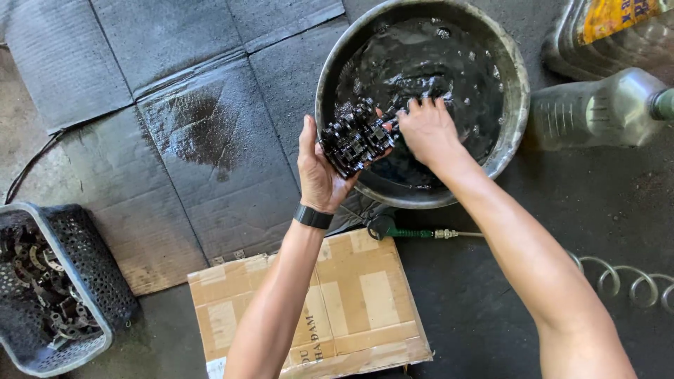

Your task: Cleaning a motorcycle engine component with solvent in a basin and an air pressure nozzle.

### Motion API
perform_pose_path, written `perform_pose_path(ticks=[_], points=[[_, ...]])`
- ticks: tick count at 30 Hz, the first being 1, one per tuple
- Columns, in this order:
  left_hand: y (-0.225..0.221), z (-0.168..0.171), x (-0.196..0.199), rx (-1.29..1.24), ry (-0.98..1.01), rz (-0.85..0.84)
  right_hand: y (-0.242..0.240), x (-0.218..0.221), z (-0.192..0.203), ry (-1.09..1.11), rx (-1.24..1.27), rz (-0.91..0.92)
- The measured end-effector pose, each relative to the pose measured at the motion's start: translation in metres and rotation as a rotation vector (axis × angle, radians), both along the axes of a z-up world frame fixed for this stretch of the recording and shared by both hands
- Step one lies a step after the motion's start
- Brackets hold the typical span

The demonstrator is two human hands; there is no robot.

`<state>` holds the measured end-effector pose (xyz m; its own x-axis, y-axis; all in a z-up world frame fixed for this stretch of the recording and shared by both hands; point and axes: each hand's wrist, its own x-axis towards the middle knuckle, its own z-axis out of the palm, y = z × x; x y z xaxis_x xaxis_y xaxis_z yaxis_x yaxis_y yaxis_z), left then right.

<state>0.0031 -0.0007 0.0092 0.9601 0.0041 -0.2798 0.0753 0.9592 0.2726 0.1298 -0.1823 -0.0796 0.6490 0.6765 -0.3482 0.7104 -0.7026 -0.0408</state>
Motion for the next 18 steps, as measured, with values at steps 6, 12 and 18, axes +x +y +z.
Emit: perform_pose_path(ticks=[6,12,18], points=[[-0.001,-0.009,-0.003,0.014,-0.004,-0.001,-0.02,0.023,-0.015,-0.197,0.234,0.003],[-0.005,-0.012,-0.004,0.008,-0.004,0.012,-0.036,0.027,0.035,0.058,0.489,-0.217],[-0.011,-0.019,-0.004,0.007,0.02,0.016,-0.059,0.029,0.031,0.367,0.915,-0.577]])
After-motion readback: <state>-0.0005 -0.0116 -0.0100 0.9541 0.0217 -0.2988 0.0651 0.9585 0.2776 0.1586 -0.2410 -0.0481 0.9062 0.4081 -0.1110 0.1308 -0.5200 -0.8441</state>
